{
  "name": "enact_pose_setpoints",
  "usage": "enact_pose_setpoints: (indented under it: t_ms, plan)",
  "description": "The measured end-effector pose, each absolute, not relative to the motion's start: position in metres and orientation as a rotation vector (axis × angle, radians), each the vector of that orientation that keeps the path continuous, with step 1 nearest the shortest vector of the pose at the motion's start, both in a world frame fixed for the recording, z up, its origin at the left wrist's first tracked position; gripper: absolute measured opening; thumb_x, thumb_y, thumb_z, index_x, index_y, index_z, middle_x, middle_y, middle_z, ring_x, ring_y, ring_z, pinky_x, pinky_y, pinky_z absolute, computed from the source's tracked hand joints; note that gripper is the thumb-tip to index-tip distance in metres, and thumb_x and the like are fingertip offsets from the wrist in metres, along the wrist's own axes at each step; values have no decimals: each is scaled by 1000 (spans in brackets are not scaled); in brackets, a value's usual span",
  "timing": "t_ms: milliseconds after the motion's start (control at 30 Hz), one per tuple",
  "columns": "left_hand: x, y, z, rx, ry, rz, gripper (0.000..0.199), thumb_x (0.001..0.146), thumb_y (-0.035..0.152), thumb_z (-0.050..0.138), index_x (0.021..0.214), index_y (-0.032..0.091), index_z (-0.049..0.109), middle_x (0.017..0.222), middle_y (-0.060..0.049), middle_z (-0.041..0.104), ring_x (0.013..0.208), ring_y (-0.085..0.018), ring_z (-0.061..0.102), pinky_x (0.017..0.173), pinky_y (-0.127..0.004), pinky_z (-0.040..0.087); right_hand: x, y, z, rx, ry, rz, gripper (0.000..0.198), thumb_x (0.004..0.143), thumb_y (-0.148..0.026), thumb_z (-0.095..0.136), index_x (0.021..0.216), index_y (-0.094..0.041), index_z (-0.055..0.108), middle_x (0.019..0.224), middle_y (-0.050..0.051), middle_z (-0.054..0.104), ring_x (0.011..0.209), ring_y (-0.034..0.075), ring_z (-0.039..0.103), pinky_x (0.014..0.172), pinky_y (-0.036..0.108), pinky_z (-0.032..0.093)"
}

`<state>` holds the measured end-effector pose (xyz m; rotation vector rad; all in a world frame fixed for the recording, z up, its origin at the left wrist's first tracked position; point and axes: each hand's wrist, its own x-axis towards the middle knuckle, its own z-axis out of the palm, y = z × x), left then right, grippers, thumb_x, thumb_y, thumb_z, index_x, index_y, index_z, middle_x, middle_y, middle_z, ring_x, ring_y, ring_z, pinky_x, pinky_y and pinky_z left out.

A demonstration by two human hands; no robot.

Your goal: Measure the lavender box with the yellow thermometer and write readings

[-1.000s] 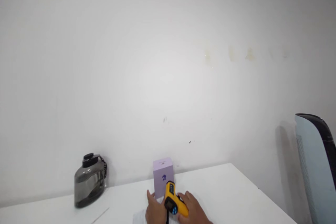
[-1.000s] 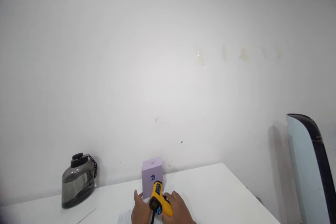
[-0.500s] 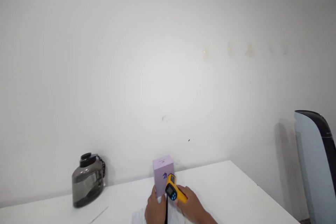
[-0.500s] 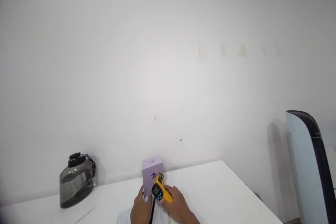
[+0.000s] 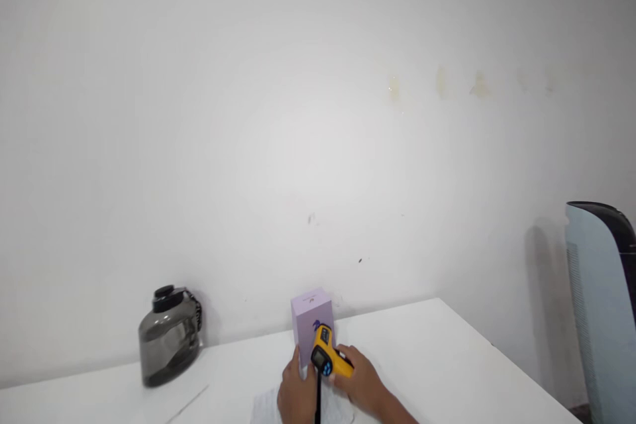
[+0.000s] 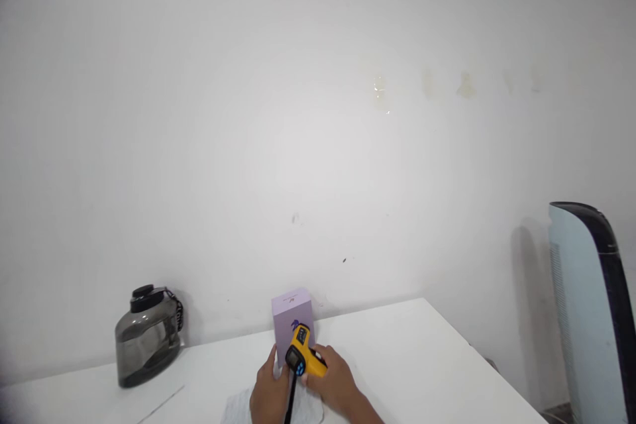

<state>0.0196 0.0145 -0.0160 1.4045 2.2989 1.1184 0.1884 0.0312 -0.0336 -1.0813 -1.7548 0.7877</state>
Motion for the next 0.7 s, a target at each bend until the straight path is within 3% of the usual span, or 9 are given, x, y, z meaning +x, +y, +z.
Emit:
enact_pose_setpoints:
  t_ms: [167, 433, 700]
  plan:
    - [19, 13, -15, 1425, 2291, 1120, 57, 93, 39, 39, 148, 24, 43, 142, -8, 57, 122, -24, 60, 95, -32, 49, 189, 18, -26, -1235, -1880, 620, 64, 75, -43, 72, 136, -27, 60, 131, 10, 62, 125, 31, 55, 105, 40, 40]
    - [22, 13, -14, 1460, 2313, 1107, 55, 94, 32, 36, 148, 22, 44, 139, -10, 59, 123, -25, 59, 101, -35, 45, 198, 11, -23, -1470, -2006, 149, 55, 79, -41, 71, 133, -35, 62, 109, 8, 66, 98, 25, 62, 89, 35, 45]
    - [31, 9, -7, 1443, 2296, 1090, 55, 94, 31, 39, 147, 22, 44, 140, -11, 58, 129, -25, 53, 110, -38, 37, 227, 19, -13, -1837, -1854, -55, 46, 93, -41, 54, 135, -21, 60, 107, 15, 64, 99, 27, 61, 81, 37, 41]
